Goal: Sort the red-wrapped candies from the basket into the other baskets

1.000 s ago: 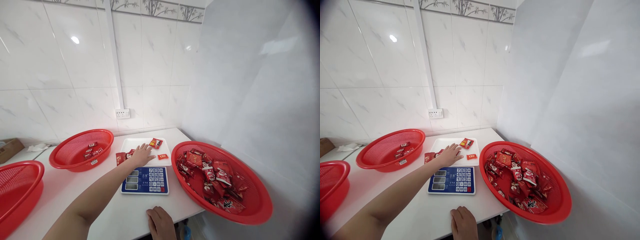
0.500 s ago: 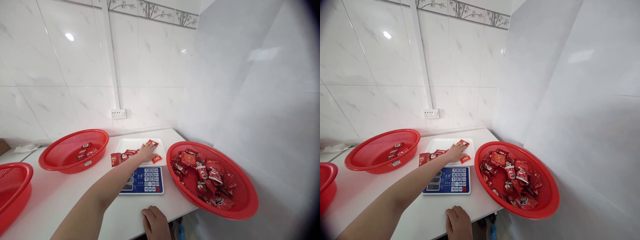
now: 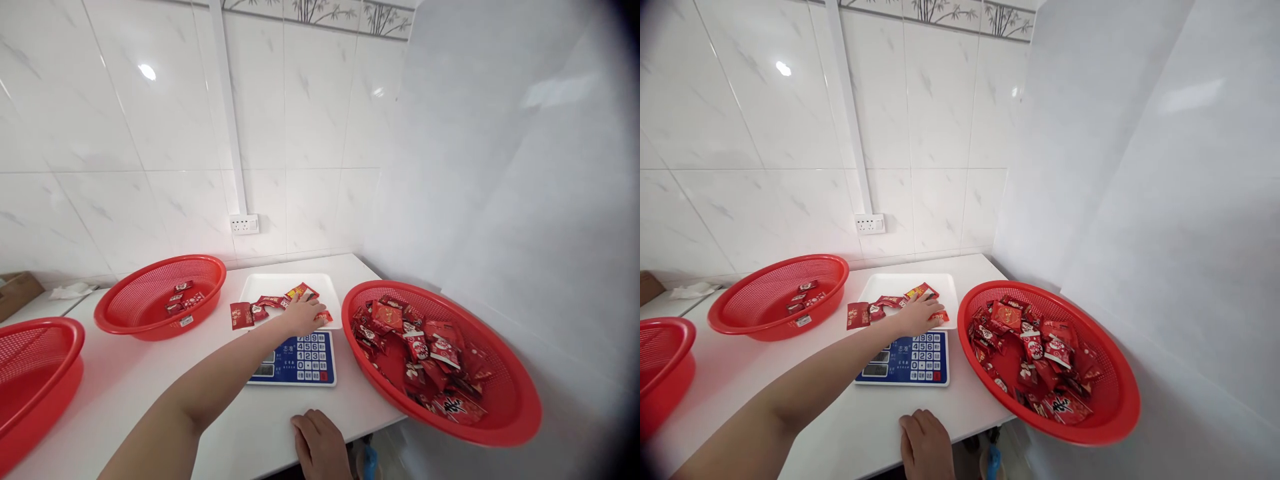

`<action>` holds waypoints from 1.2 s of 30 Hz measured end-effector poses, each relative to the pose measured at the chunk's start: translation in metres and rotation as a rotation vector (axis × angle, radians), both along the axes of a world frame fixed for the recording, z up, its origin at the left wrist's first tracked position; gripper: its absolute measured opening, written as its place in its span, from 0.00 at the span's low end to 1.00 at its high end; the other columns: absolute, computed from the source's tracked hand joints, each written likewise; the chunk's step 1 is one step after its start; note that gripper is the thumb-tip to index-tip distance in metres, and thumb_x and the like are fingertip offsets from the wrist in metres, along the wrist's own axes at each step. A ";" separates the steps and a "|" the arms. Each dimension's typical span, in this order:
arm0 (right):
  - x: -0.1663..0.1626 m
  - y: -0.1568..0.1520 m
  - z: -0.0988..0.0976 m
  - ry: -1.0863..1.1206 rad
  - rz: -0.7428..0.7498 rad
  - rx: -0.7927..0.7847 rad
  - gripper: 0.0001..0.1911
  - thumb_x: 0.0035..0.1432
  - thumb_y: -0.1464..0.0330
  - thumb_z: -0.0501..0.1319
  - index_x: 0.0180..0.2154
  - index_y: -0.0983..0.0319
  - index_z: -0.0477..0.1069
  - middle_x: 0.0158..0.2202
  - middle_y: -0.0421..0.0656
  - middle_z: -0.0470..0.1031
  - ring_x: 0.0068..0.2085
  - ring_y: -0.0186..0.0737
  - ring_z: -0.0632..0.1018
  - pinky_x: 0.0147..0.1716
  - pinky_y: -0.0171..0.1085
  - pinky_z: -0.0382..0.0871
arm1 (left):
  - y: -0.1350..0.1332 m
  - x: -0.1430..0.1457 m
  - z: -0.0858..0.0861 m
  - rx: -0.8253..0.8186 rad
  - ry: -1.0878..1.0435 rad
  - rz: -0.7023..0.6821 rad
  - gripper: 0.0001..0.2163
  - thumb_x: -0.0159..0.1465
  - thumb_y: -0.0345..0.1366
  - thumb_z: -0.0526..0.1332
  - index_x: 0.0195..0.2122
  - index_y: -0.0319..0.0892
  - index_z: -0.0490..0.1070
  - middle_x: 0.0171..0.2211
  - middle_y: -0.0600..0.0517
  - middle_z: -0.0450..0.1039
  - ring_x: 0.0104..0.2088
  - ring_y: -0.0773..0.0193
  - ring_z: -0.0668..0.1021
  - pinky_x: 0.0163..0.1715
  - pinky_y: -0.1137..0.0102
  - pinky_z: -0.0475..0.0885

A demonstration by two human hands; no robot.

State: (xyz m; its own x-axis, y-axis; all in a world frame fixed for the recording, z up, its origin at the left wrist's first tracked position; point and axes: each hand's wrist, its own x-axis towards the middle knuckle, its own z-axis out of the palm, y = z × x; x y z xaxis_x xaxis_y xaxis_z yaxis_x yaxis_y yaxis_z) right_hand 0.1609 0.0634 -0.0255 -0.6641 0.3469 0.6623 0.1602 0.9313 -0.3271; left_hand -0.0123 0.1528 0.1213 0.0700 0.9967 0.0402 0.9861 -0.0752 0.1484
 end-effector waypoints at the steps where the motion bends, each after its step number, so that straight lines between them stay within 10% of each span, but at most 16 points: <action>1: 0.000 0.000 0.000 -0.006 0.001 -0.005 0.10 0.58 0.75 0.47 0.34 0.60 0.65 0.25 0.40 0.68 0.26 0.37 0.69 0.25 0.34 0.60 | 0.001 0.002 -0.002 0.008 0.000 -0.004 0.18 0.64 0.46 0.47 0.52 0.47 0.64 0.55 0.48 0.64 0.59 0.50 0.57 0.56 0.49 0.49; 14: 0.002 0.000 0.001 0.002 0.010 0.008 0.10 0.59 0.75 0.47 0.36 0.60 0.65 0.25 0.40 0.69 0.26 0.37 0.70 0.25 0.34 0.61 | -0.061 -0.042 0.010 0.049 -0.034 -0.052 0.17 0.65 0.46 0.46 0.50 0.51 0.66 0.56 0.52 0.63 0.59 0.59 0.61 0.59 0.56 0.45; 24: 0.003 -0.001 0.003 -0.003 0.013 -0.028 0.09 0.60 0.74 0.49 0.36 0.59 0.65 0.26 0.40 0.69 0.27 0.37 0.71 0.27 0.34 0.62 | -0.112 -0.089 -0.004 0.107 -0.068 0.439 0.27 0.63 0.53 0.44 0.61 0.48 0.49 0.63 0.45 0.49 0.62 0.47 0.49 0.57 0.50 0.49; 36: 0.003 -0.003 0.004 -0.017 0.001 -0.036 0.09 0.60 0.74 0.49 0.37 0.58 0.65 0.26 0.40 0.69 0.27 0.37 0.72 0.26 0.34 0.64 | -0.059 -0.065 -0.009 -0.016 -0.112 0.358 0.33 0.60 0.59 0.43 0.63 0.49 0.41 0.65 0.44 0.37 0.63 0.44 0.42 0.56 0.44 0.45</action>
